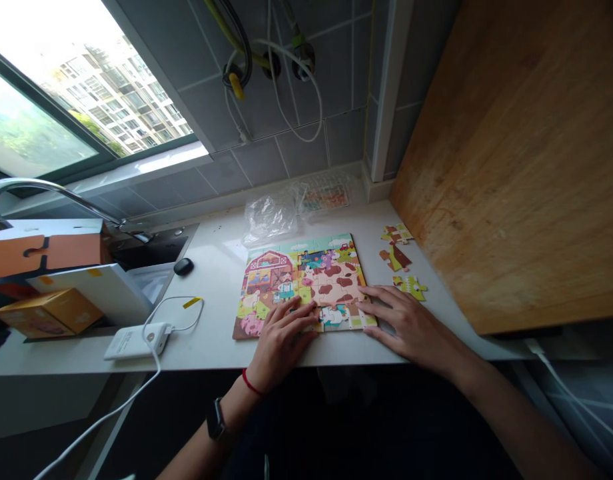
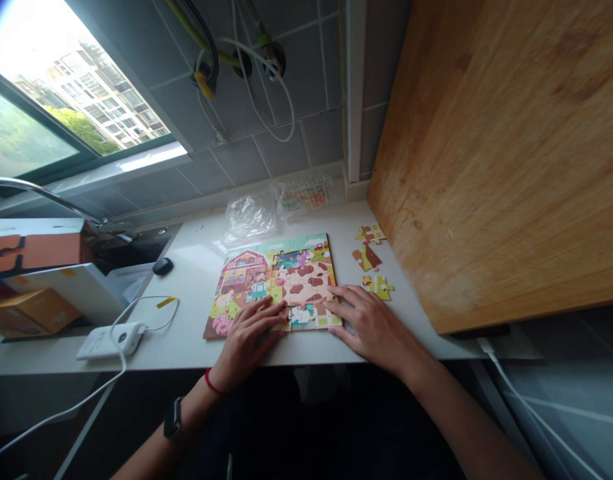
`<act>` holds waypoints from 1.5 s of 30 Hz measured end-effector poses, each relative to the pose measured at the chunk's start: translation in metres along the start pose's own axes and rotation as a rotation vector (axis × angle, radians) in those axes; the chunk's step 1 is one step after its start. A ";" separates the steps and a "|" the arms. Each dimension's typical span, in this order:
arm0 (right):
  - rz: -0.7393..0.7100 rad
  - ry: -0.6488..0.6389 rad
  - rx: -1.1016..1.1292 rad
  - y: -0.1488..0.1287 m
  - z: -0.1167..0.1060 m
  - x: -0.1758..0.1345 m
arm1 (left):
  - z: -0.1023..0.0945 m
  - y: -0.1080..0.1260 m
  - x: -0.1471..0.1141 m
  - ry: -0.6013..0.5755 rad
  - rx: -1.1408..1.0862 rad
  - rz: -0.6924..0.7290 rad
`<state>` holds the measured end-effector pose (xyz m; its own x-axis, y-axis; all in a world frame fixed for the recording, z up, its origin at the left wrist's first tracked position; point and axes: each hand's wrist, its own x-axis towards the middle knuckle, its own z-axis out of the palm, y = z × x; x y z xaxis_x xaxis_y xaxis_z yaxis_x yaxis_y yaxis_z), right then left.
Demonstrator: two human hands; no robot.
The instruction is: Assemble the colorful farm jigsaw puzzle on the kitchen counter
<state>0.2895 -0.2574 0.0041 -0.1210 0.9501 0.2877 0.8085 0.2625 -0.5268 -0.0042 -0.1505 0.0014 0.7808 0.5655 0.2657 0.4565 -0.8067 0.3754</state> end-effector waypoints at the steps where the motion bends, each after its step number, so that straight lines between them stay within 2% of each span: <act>1: 0.005 0.000 -0.001 0.000 0.000 0.000 | -0.001 0.000 0.001 0.002 -0.017 -0.008; 7: 0.020 -0.042 -0.030 -0.003 0.000 -0.001 | -0.009 0.002 0.014 -0.018 -0.078 -0.006; 15: 0.047 -0.086 -0.071 -0.005 -0.001 -0.002 | -0.031 -0.005 0.041 -0.195 -0.002 0.147; 18: 0.062 -0.065 -0.067 -0.008 0.000 -0.003 | -0.040 -0.015 0.053 -0.269 -0.058 0.226; 21: 0.110 -0.007 -0.023 -0.013 0.002 -0.005 | -0.047 -0.031 0.066 -0.287 -0.136 0.357; 24: 0.170 0.053 0.036 -0.018 0.004 -0.007 | -0.051 -0.050 0.081 -0.203 -0.235 0.475; 27: 0.201 0.170 0.070 -0.024 0.006 -0.009 | -0.052 -0.071 0.093 -0.135 -0.265 0.517; 31: 0.264 0.401 -0.024 -0.025 0.007 -0.011 | -0.046 -0.094 0.096 -0.042 -0.238 0.476; 33: 0.355 0.449 -0.092 -0.020 0.003 -0.009 | -0.041 -0.100 0.092 0.001 -0.273 0.445; 39: 0.618 0.302 -0.286 0.017 -0.024 0.026 | -0.034 -0.111 0.082 0.153 -0.305 0.392; 42: 0.677 0.197 -0.401 0.037 -0.037 0.052 | -0.034 -0.114 0.082 0.139 -0.301 0.425; 45: 0.826 0.071 -0.373 0.050 -0.044 0.072 | -0.034 -0.115 0.082 0.128 -0.275 0.470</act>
<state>0.3465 -0.1837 0.0338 0.6056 0.7957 -0.0113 0.7577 -0.5809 -0.2972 -0.0074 -0.0050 0.0102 0.8078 0.1863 0.5593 -0.0693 -0.9121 0.4040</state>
